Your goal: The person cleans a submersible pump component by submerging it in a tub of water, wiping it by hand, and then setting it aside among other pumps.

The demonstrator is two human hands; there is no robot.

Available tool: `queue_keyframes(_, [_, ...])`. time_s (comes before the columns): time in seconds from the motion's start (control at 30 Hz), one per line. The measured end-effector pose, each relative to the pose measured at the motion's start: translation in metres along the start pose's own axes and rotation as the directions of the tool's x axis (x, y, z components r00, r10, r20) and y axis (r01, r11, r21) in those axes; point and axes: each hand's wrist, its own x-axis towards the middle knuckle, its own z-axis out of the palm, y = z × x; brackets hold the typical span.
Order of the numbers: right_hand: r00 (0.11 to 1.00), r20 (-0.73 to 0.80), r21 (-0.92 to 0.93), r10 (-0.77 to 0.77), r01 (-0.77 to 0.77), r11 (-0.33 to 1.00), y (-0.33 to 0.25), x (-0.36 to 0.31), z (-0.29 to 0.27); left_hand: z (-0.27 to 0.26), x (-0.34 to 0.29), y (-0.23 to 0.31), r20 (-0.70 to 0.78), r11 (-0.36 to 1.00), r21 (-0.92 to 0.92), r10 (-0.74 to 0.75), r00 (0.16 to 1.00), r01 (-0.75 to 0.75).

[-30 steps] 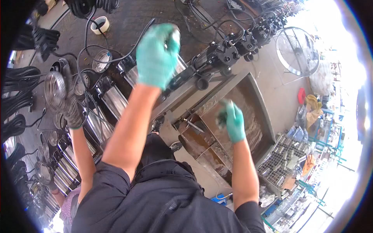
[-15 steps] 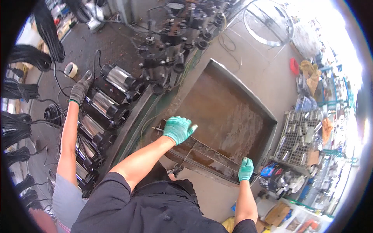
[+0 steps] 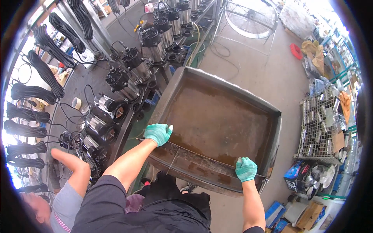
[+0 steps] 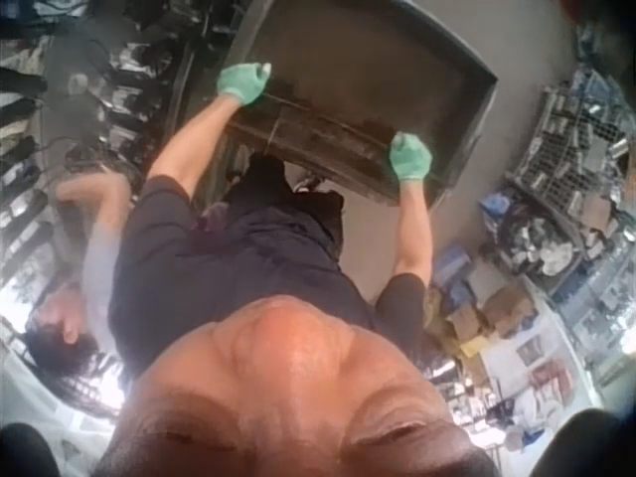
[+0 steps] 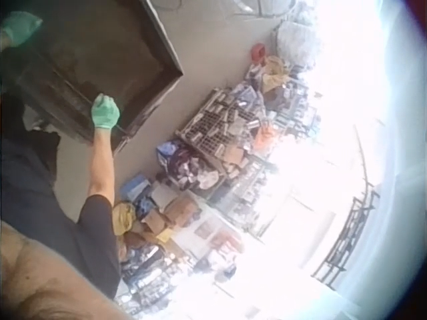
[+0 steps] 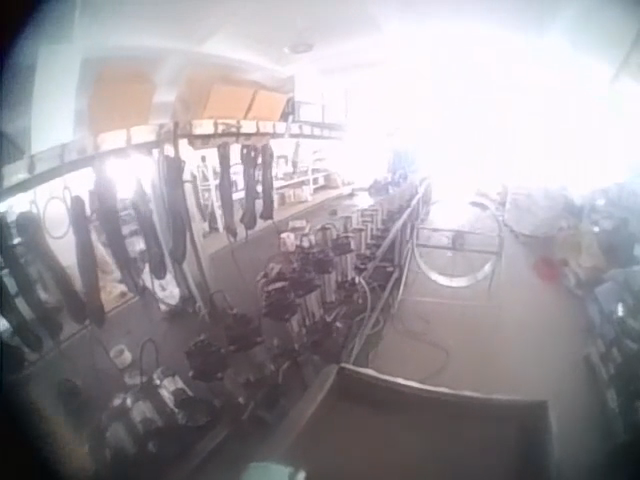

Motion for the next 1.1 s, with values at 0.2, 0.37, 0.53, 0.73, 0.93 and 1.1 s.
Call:
queue_keyframes(0.2, [1.0,-0.013,0.001,0.028,-0.028,1.0,0.001,0.02,0.004,-0.011,0.03,0.004,0.006,0.997,0.072,-0.039,0.999,0.038])
queue_keyframes(0.37, [0.999,-0.035,-0.044,0.038,-0.039,0.998,0.015,0.056,0.0,-0.023,0.059,0.021,0.031,0.996,0.068,-0.061,0.998,0.059])
queue_keyframes(0.53, [0.999,-0.018,-0.043,0.035,-0.036,0.998,0.027,0.089,0.001,-0.032,0.089,0.031,0.008,0.994,0.067,-0.084,0.996,0.083])
queue_keyframes(0.73, [0.998,-0.056,-0.085,0.022,-0.026,0.996,0.043,0.132,0.006,-0.045,0.124,0.044,0.001,0.995,0.059,-0.081,0.997,0.08])
queue_keyframes(0.93, [0.996,-0.087,-0.119,0.032,-0.042,0.992,0.061,0.183,0.01,-0.06,0.168,0.06,-0.003,0.996,0.044,-0.079,0.997,0.079])
queue_keyframes(1.1, [0.997,-0.052,-0.139,0.055,-0.062,0.988,0.071,0.225,0.014,-0.067,0.207,0.065,-0.016,0.994,0.035,-0.105,0.994,0.106])
